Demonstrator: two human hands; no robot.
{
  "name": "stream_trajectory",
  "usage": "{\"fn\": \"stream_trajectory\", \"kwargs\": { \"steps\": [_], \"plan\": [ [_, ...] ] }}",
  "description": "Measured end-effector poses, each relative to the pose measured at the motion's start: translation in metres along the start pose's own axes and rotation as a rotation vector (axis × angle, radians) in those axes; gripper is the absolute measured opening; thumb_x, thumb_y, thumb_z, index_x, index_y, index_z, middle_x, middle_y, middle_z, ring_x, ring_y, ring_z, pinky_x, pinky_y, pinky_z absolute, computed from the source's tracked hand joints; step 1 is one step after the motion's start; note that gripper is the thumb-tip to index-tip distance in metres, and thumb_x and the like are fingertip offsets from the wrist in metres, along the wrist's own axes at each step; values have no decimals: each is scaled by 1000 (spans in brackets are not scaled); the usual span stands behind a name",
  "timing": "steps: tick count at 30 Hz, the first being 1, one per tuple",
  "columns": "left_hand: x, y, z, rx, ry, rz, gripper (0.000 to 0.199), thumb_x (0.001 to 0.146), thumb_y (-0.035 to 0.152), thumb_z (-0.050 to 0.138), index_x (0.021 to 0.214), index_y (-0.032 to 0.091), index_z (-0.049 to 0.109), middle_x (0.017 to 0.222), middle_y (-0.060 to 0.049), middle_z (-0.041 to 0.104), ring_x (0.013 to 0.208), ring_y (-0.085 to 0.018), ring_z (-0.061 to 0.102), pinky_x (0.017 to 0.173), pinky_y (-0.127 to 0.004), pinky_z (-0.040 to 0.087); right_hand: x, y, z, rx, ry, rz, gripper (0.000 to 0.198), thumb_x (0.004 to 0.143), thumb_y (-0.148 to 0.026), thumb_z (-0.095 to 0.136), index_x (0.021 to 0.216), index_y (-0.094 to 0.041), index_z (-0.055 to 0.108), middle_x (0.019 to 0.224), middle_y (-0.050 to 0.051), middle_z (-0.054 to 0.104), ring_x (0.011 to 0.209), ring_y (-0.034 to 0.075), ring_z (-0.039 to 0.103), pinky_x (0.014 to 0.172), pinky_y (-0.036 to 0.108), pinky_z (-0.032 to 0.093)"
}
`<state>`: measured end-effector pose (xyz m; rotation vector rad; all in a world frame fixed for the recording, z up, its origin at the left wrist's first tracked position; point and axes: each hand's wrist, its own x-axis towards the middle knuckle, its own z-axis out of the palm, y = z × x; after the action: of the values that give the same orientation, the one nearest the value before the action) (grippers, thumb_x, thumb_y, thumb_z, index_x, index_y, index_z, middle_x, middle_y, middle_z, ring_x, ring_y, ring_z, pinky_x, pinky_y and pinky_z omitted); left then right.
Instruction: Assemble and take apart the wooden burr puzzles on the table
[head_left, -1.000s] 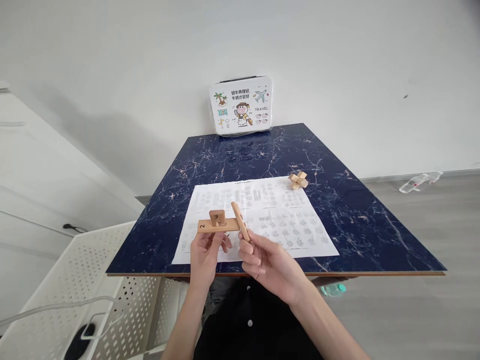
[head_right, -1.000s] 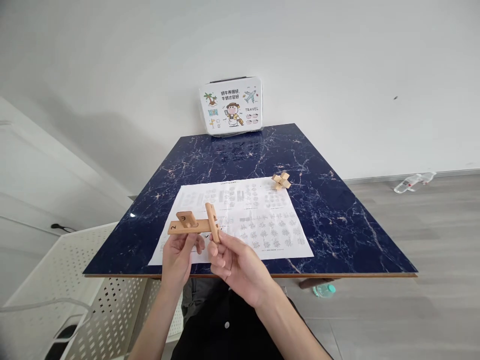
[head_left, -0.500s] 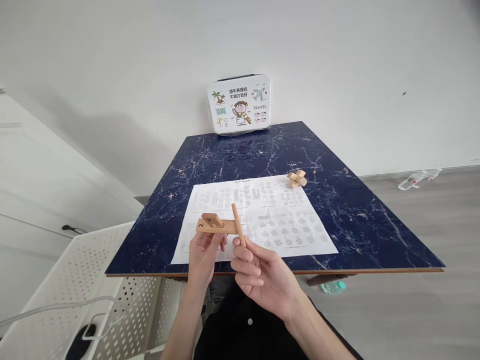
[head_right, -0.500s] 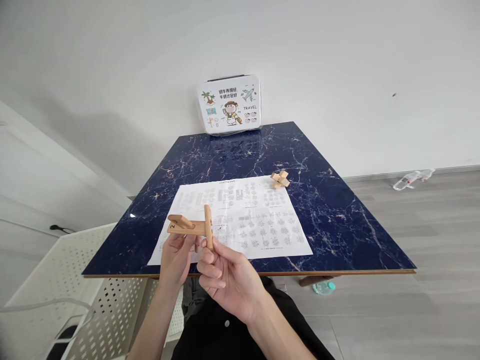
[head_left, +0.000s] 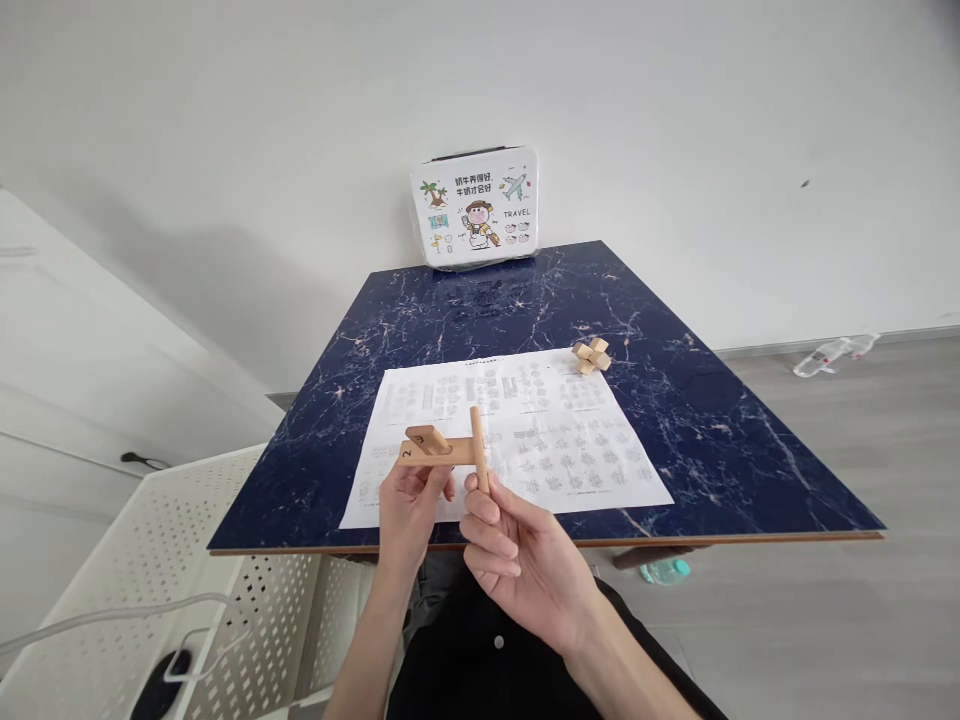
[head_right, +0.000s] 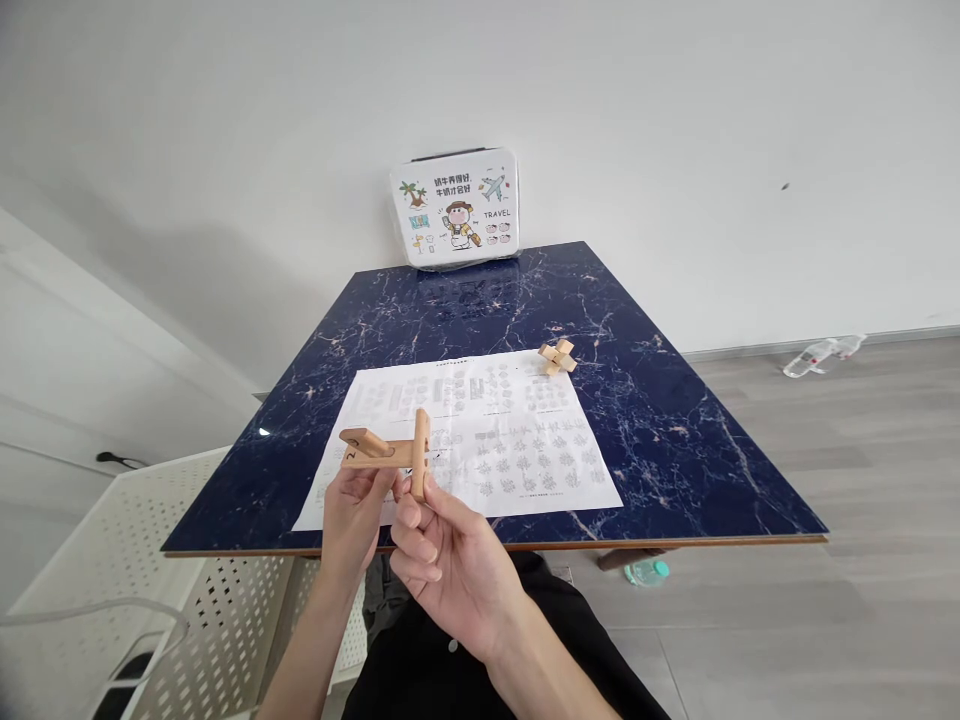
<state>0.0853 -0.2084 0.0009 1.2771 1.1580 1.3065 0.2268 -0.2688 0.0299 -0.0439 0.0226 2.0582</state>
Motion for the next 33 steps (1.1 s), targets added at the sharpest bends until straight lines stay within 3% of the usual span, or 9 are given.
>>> {"fn": "stream_trajectory", "kwargs": {
  "steps": [7,17,22,27,33],
  "plan": [
    [-3,2,0,106,-48,-16,24,83,40,81,83,18,70,81,-4,74,81,-24,71,71,-30,53,6,8,-6,-4,25,22,8,98,-21,69,98,-16,63,71,-5,47,51,6,29,44,13,35],
    [-6,5,5,242,-122,14,29,83,35,66,60,20,56,58,1,54,56,-15,50,57,-28,39,10,13,-12,19,-5,33,11,99,-23,67,98,-11,67,72,-3,52,51,5,32,46,14,36],
    [-3,4,4,218,-181,-25,20,81,31,62,66,19,67,65,-4,65,64,-20,60,65,-32,49,7,14,-8,52,-19,35,16,94,-22,75,95,-8,67,69,-5,49,50,4,31,46,14,36],
    [-5,8,2,301,-278,3,20,83,27,61,85,21,80,79,-6,75,84,-26,71,84,-38,57,2,14,-2,40,-27,15,17,93,-21,77,94,-7,67,67,-6,46,50,3,28,46,13,35],
    [-8,11,0,374,-358,14,28,89,25,54,93,26,81,83,-6,77,84,-25,74,83,-37,61,0,13,2,-10,-22,12,17,93,-24,77,94,-10,67,67,-6,41,52,4,23,47,12,33]
  ]
}}
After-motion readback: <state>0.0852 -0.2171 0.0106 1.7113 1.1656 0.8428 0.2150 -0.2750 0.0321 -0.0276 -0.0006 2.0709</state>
